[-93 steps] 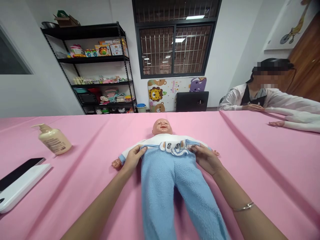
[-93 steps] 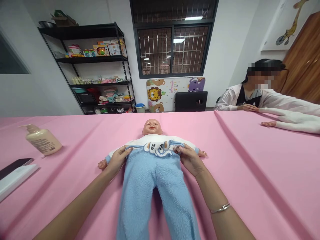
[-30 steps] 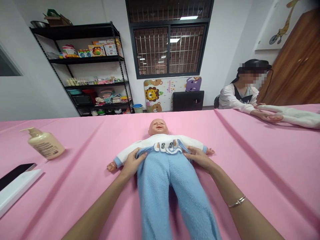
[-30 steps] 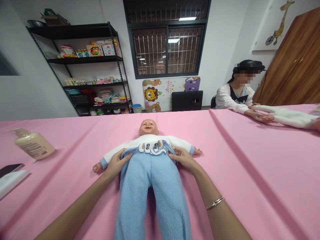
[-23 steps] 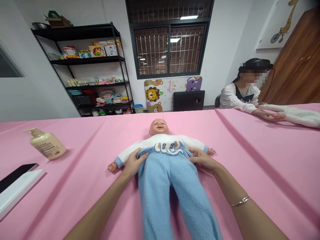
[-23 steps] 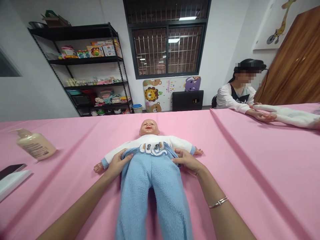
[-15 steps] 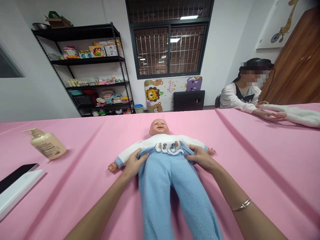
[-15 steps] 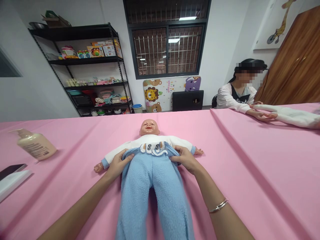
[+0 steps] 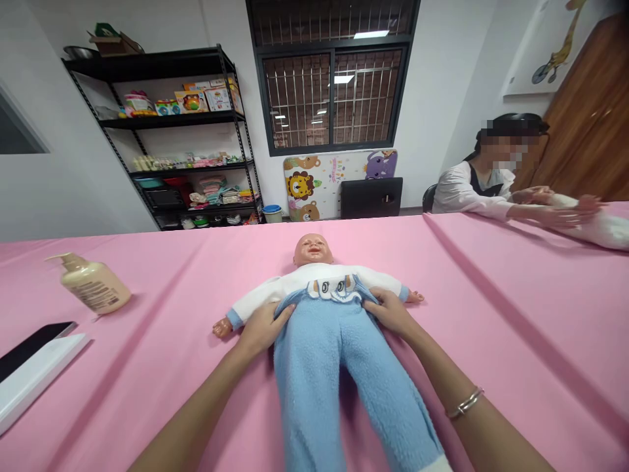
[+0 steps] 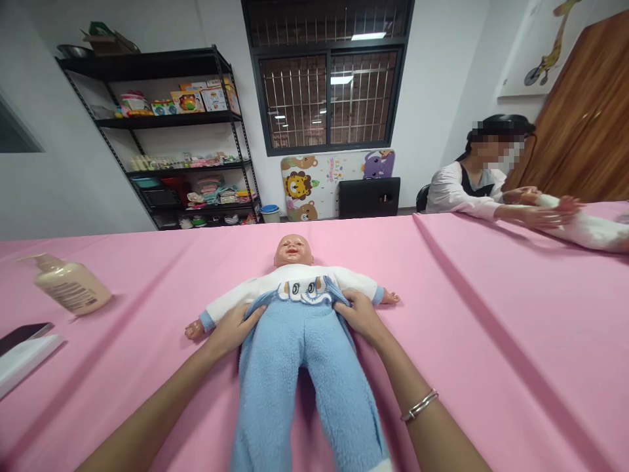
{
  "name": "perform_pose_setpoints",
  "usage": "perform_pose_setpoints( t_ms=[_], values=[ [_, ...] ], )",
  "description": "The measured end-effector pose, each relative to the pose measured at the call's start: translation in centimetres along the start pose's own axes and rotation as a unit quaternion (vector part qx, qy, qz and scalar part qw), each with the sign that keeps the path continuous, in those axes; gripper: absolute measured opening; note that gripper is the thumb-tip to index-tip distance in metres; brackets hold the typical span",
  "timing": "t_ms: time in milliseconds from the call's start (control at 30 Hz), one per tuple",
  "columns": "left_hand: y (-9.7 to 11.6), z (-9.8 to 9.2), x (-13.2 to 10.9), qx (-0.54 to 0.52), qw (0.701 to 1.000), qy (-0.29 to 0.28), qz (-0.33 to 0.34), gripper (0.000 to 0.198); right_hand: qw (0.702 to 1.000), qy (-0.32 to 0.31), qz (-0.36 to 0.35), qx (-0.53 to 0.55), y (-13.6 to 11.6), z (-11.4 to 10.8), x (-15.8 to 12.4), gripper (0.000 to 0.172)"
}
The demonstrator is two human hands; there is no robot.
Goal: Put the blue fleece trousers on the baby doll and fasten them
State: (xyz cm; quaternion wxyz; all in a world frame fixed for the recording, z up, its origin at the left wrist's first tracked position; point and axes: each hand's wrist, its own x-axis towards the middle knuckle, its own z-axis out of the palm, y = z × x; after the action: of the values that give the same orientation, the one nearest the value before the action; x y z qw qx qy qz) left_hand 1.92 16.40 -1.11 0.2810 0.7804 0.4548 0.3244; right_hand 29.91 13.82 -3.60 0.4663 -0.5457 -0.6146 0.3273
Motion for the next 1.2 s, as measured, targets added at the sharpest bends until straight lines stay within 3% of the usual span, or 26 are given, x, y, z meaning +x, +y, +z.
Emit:
perform_pose_setpoints(
  t_ms=[133, 233, 333, 400, 533, 667, 833, 933, 1100, 1200],
  values=[
    [-0.6, -0.1, 0.1, -0.134, 0.990, -0.045, -0.025, 0.018, 0.999, -0.020, 0.029, 0.024, -0.1, 0.8, -0.1, 0.019],
    [-0.9, 0.3, 0.1, -0.300, 0.951, -0.038, -0.070, 0.026, 0.984, -0.017, 0.073, 0.159, 0.0, 1.2, -0.1, 0.020],
    [-0.9, 0.7, -0.1, -0.382, 0.917, -0.032, -0.109, 0.031, 0.946, 0.004, 0.116, 0.304, -0.1, 1.4, -0.2, 0.026],
    [-0.8, 0.9, -0.2, -0.373, 0.920, -0.035, -0.118, 0.029, 0.925, -0.007, 0.137, 0.356, -0.5, 1.5, -0.3, 0.036],
    [-0.5, 0.9, -0.2, -0.245, 0.966, -0.030, -0.078, 0.018, 0.910, -0.044, 0.132, 0.390, -1.3, 1.7, -0.7, 0.039],
    [-0.6, 0.7, 0.0, -0.162, 0.985, -0.053, -0.001, 0.019, 0.918, -0.072, 0.126, 0.369, -1.7, 1.5, -1.0, 0.042],
    [-1.3, -0.8, 0.1, -0.074, 0.994, -0.083, 0.023, 0.020, 0.952, -0.078, 0.128, 0.268, -0.8, 0.7, -0.5, 0.041],
    [-1.5, -1.5, 0.3, -0.087, 0.996, -0.033, 0.003, 0.014, 0.967, 0.011, 0.113, 0.230, 0.2, 0.1, 0.0, 0.035],
    [-1.8, -1.3, 0.8, -0.260, 0.955, 0.106, -0.100, 0.027, 0.928, 0.119, 0.125, 0.331, 1.1, -0.2, 0.5, 0.039],
    [-1.7, -0.6, 0.7, -0.268, 0.942, 0.175, -0.105, 0.036, 0.914, 0.146, 0.139, 0.353, 1.0, 0.0, 0.5, 0.039]
  ],
)
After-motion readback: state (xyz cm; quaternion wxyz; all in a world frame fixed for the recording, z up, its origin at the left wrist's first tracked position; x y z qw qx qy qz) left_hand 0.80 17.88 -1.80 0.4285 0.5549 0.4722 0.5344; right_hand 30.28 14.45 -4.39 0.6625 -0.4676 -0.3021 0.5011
